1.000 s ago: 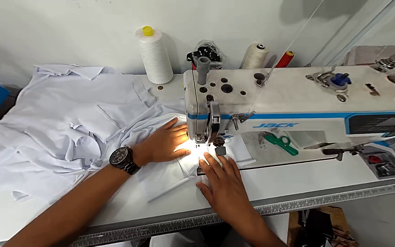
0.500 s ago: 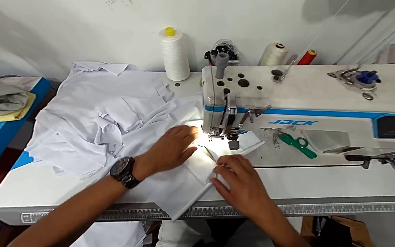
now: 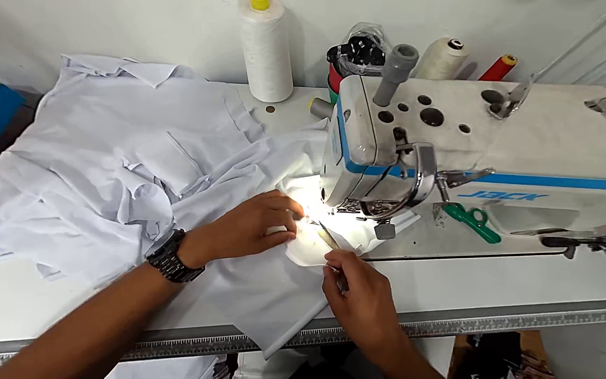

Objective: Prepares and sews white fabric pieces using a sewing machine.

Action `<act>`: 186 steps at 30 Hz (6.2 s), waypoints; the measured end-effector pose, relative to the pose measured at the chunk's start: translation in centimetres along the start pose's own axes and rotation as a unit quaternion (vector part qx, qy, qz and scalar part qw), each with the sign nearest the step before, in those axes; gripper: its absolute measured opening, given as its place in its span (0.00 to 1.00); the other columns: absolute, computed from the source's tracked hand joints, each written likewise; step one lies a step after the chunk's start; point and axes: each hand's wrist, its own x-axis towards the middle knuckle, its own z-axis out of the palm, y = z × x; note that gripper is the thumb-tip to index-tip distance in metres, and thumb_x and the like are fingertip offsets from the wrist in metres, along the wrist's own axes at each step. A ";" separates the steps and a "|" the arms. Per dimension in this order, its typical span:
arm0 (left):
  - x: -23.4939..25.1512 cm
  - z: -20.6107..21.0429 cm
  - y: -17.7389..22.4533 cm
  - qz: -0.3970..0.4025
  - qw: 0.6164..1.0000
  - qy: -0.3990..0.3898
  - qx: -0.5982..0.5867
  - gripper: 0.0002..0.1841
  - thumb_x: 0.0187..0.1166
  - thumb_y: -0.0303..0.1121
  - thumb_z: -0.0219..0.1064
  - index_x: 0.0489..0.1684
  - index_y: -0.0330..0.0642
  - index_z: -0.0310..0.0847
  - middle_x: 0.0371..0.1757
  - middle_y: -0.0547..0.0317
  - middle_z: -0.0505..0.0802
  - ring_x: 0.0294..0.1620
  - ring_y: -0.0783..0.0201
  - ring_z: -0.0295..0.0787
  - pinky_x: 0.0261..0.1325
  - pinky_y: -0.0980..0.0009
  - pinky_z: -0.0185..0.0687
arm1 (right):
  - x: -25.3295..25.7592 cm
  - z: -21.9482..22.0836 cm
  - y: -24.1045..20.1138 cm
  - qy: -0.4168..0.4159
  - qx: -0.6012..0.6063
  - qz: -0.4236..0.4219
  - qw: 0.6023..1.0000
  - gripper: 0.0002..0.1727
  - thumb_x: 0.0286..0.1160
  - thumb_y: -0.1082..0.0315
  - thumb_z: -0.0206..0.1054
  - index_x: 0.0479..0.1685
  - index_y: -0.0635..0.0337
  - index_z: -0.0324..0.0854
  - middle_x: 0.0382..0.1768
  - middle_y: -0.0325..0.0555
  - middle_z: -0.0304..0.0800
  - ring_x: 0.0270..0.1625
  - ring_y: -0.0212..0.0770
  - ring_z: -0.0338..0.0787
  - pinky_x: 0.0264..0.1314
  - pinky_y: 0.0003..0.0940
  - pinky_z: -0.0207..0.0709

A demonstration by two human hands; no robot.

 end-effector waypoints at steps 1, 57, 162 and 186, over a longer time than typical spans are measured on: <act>0.1 0.1 0.2 -0.016 1.000 0.006 0.002 0.13 0.82 0.45 0.65 0.39 0.49 0.93 0.60 0.63 0.90 0.63 0.65 0.83 0.66 0.67 0.79 | 0.0 0.1 -0.1 0.011 -0.004 0.008 1.000 0.09 0.71 0.65 0.66 0.41 0.56 0.90 0.27 0.35 0.88 0.25 0.28 0.85 0.26 0.24 0.82; 1.7 2.6 1.2 -0.007 0.984 -0.055 0.169 0.33 0.83 0.70 0.44 0.84 0.72 0.73 0.82 0.53 0.80 0.90 0.56 0.65 0.91 0.41 0.52 | 1.2 -1.4 3.8 -0.122 -0.137 -0.053 0.982 0.24 0.88 0.40 0.51 0.75 0.26 0.82 0.84 0.53 0.73 0.92 0.61 0.60 0.89 0.72 0.48; 3.1 5.3 5.0 -0.122 0.964 0.107 0.211 0.27 0.81 0.59 0.58 0.57 0.46 0.89 0.58 0.52 0.91 0.67 0.50 0.84 0.66 0.50 0.77 | 8.7 -4.1 8.3 -0.141 -0.051 -0.186 0.971 0.25 0.69 0.39 0.70 0.36 0.54 0.91 0.31 0.44 0.92 0.41 0.45 0.92 0.44 0.48 0.83; 3.3 5.1 4.8 -0.102 0.985 0.109 0.089 0.11 0.77 0.38 0.66 0.49 0.45 0.88 0.41 0.63 0.90 0.48 0.62 0.85 0.53 0.61 0.80 | 9.6 -4.5 8.4 -0.238 0.020 -0.208 0.949 0.09 0.76 0.60 0.71 0.43 0.55 0.91 0.38 0.42 0.94 0.44 0.41 0.92 0.55 0.47 0.83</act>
